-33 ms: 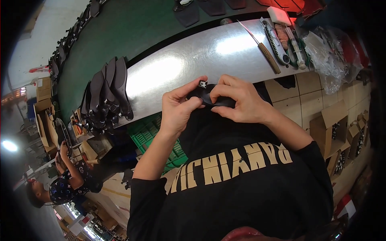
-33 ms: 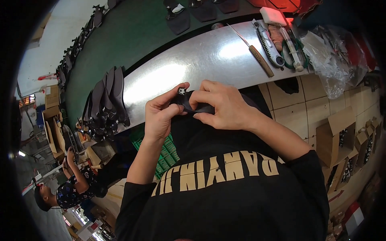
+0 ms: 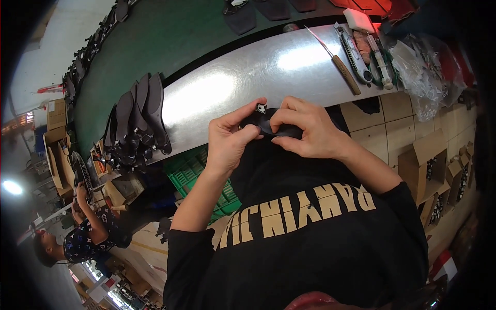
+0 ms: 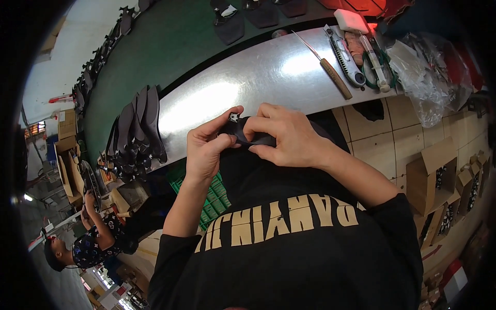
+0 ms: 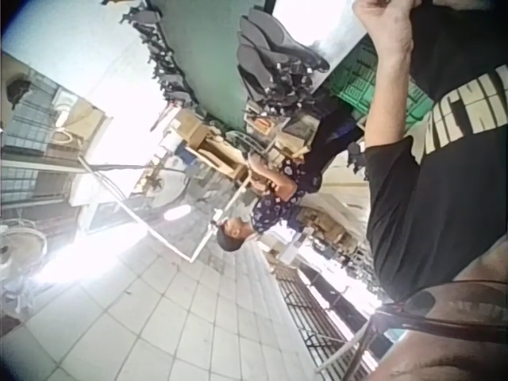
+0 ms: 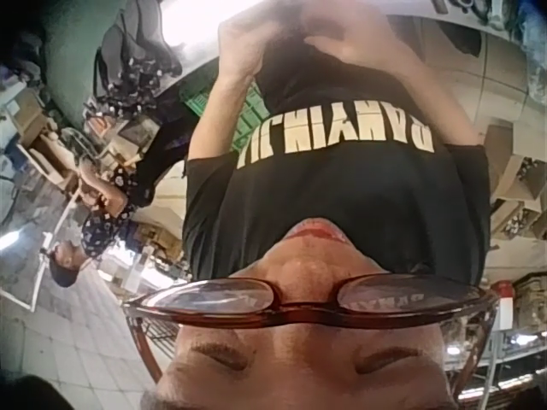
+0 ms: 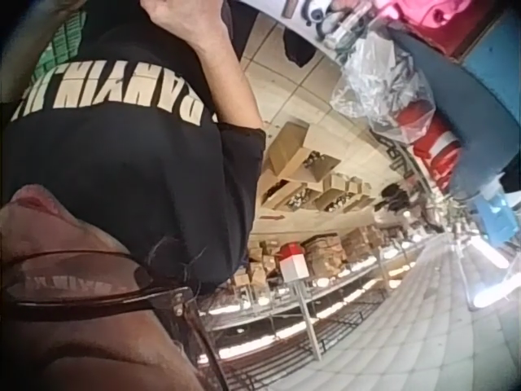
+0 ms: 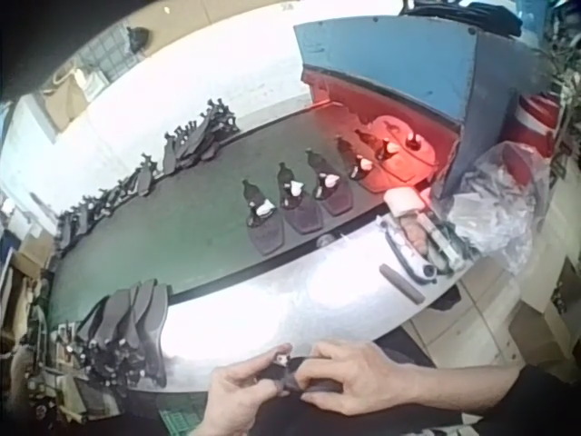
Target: Assembling and inspecting shoe components on a production line.
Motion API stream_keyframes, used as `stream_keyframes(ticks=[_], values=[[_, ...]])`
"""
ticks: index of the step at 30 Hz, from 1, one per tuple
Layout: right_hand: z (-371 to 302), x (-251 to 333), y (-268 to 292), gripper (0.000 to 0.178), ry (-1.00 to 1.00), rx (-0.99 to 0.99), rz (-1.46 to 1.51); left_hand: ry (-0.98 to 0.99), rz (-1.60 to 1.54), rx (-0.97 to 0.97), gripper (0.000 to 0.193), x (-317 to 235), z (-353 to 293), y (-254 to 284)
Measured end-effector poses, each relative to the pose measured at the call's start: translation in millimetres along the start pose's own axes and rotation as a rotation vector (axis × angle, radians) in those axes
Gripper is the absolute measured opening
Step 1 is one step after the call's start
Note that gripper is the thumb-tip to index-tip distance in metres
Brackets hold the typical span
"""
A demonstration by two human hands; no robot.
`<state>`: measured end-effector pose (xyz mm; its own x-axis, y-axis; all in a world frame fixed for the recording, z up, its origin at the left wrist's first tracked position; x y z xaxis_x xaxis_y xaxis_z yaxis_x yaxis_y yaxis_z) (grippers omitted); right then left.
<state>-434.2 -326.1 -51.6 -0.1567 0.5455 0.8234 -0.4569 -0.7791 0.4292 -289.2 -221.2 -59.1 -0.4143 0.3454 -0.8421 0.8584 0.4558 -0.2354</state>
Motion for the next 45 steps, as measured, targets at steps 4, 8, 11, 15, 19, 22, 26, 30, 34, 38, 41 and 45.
stream_keyframes(ticks=[4,8,11,15,19,22,26,30,34,38,41,45], values=[[-2,-1,-3,0.023,0.019,-0.027,-0.013,0.003,-0.003,-0.006,0.044,-1,0,-1],[-3,3,-3,0.023,0.083,-0.059,-0.085,0.133,-0.035,-0.010,0.048,-3,-1,4],[-4,12,-4,0.024,0.207,-0.119,-0.179,0.259,-0.097,0.068,0.054,1,1,12],[-3,21,1,0.024,0.275,-0.110,-0.191,0.298,-0.270,0.182,0.051,4,0,10],[2,20,1,0.024,0.221,-0.279,-0.176,0.124,-0.233,0.125,0.042,-3,-4,1],[-4,13,0,0.022,0.069,-0.264,-0.103,0.184,-0.082,0.028,0.035,8,0,6],[-6,3,-6,0.020,0.014,-0.205,-0.118,0.148,0.054,0.029,0.028,24,13,12],[-6,-5,-10,0.019,0.054,-0.237,-0.205,0.172,0.090,0.007,0.025,26,13,12],[-3,-2,-12,0.018,0.078,-0.255,-0.250,0.163,0.035,-0.006,0.023,28,11,6],[-5,-4,-13,0.017,0.058,-0.268,-0.254,0.138,0.099,-0.015,0.021,28,9,5],[-7,-4,-10,0.017,0.025,-0.251,-0.216,0.154,0.138,0.016,0.019,23,7,1],[-9,-2,-5,0.017,-0.009,-0.216,-0.133,0.193,0.160,0.067,0.018,20,-2,1]])
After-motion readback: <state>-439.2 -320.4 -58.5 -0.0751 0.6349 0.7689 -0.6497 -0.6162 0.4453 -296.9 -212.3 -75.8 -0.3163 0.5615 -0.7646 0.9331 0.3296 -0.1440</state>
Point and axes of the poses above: each hand's wrist, its own z-axis towards the middle knuckle, its own y-axis out of the back of the hand, x = y × z, the point moved 4 cm from there along z, towards the middle knuckle, and after that the axes turned 10 degrees about y, right-handed, at the moved point
